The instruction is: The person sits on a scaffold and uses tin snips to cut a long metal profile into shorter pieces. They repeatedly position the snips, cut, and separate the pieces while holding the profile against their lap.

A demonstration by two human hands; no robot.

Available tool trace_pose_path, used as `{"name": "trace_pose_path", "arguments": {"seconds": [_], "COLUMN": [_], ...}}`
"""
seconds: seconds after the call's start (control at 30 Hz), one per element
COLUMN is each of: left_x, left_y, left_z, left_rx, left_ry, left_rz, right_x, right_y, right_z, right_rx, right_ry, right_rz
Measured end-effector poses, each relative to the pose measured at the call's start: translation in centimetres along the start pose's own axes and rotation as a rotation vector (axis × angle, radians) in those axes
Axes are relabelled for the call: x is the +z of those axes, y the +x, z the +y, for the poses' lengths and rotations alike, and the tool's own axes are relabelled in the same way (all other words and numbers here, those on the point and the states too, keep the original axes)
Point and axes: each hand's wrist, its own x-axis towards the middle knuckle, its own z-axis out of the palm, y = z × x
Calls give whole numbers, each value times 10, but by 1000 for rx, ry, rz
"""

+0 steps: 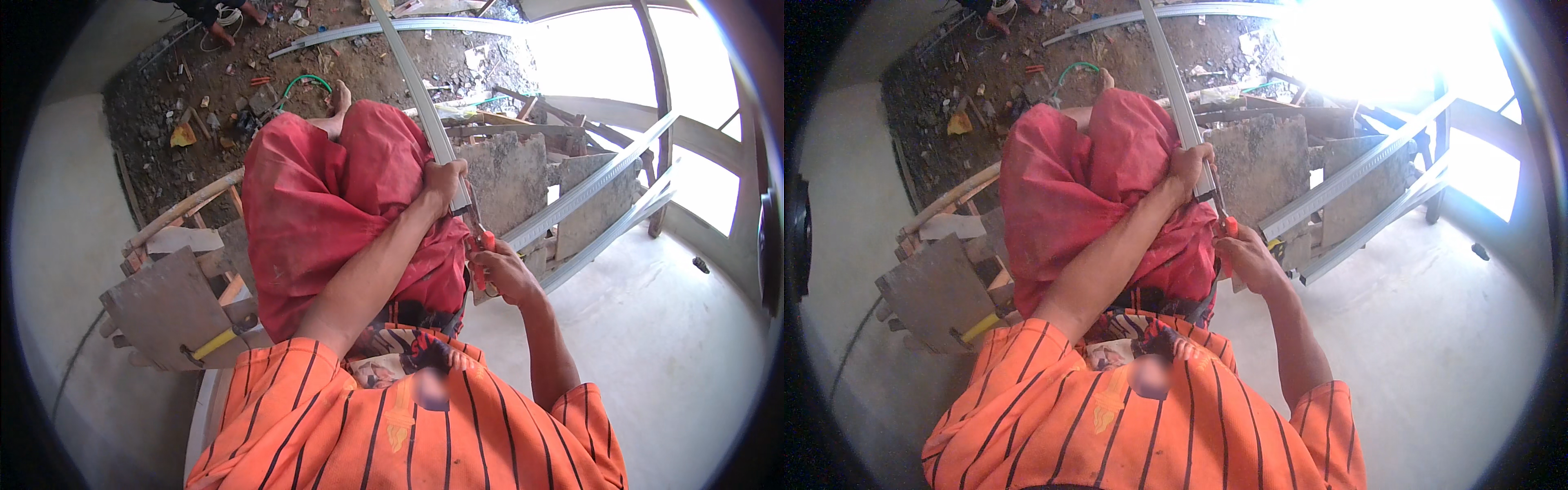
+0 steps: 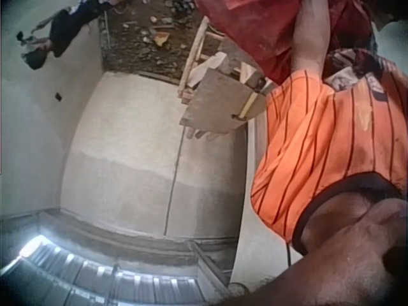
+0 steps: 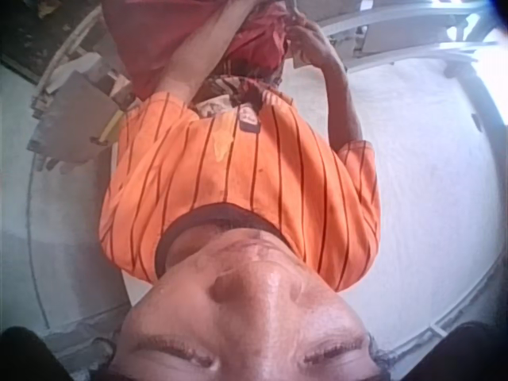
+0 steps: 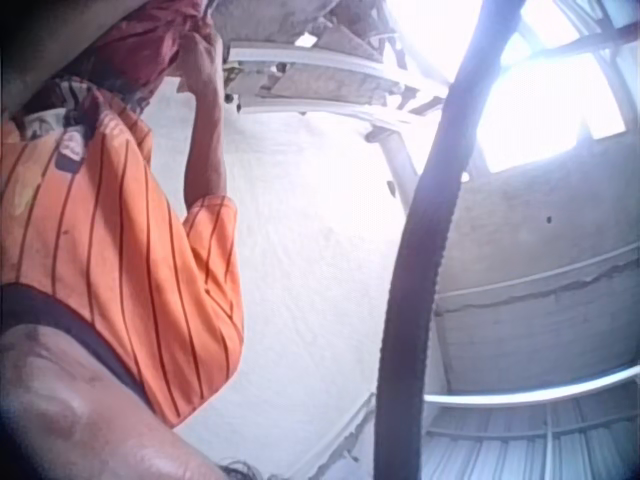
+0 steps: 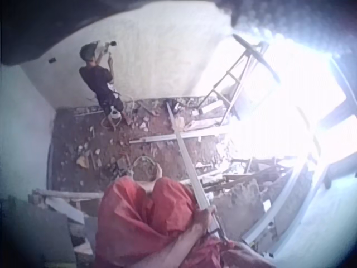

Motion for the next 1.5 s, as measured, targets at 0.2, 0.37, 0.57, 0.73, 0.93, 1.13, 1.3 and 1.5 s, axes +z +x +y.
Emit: {"name": "trace_pose_path", "arguments": {"seconds": [0.2,0.37,0.57,0.73,0.93,1.13,1.3,1.5], "left_x": [-2,-2,1,-1,-2,-4,-5,-6], "left_y": [1,2,-8,-3,-6,-9,-6,-7], "left_z": [-3,-2,7,2,4,6,4,4], "left_rx": [23,24,-1,9,58,21,-15,-16], "left_ry": [87,58,3,33,-10,1,-33,-100], "left_rz": [10,16,9,27,-32,-71,-69,-140], "right_x": [-8,1,17,18,1,4,10,1], "right_y": [8,5,8,7,11,15,16,18], "right_z": [15,9,17,18,-1,8,15,-3], "right_rx": [17,2,39,16,149,141,155,189], "right_ry": [-31,61,278,257,173,159,293,429], "right_rz": [-25,-21,61,50,-25,-16,-5,-91]}}
